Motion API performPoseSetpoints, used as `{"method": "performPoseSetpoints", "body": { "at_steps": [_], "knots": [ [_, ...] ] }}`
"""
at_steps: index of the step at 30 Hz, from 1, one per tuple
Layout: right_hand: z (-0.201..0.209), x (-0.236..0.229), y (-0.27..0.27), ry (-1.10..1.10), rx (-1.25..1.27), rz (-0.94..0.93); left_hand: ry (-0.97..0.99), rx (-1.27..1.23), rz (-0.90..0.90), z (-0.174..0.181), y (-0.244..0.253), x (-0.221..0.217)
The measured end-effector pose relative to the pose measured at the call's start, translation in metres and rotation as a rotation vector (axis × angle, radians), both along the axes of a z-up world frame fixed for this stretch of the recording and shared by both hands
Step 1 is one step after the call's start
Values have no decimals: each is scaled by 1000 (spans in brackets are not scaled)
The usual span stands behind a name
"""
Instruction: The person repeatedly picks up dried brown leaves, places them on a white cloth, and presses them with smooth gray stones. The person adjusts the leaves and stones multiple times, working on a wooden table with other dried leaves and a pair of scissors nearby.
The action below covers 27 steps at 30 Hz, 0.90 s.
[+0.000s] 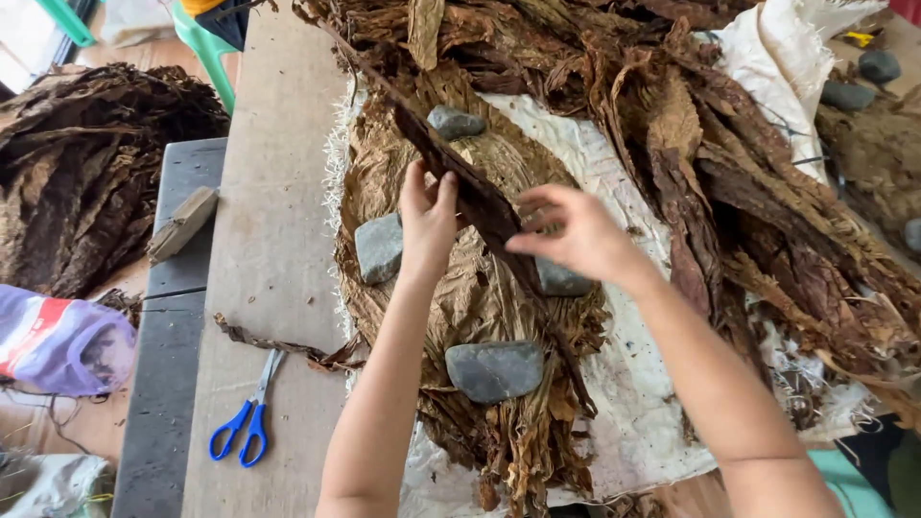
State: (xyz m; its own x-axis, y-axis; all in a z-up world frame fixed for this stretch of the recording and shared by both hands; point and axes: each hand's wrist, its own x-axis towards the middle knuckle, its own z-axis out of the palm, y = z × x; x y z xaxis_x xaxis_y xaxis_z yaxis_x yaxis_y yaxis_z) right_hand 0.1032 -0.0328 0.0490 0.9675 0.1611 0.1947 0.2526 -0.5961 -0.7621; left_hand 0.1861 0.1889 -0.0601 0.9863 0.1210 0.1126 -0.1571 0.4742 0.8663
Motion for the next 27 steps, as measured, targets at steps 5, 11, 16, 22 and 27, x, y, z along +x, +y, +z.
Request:
{"method": "performPoseSetpoints", "body": {
  "at_steps": [5, 11, 16, 22, 27],
  "knots": [
    [-24, 31, 19, -52, 189, 31, -150, 133, -66, 32, -7, -26],
    [-36, 54, 24, -61, 651, 23, 11, 144, -94, 55, -26, -43],
    [-52, 73, 22, -38, 794, 39, 100, 202, 2, 13, 10, -14],
    [-42, 87, 19, -118, 571, 80, 98, 236, 23, 16, 27, -17],
    [-45, 82, 14, -227, 445, 33, 138, 24, -8, 85, -10, -55]
  ]
}}
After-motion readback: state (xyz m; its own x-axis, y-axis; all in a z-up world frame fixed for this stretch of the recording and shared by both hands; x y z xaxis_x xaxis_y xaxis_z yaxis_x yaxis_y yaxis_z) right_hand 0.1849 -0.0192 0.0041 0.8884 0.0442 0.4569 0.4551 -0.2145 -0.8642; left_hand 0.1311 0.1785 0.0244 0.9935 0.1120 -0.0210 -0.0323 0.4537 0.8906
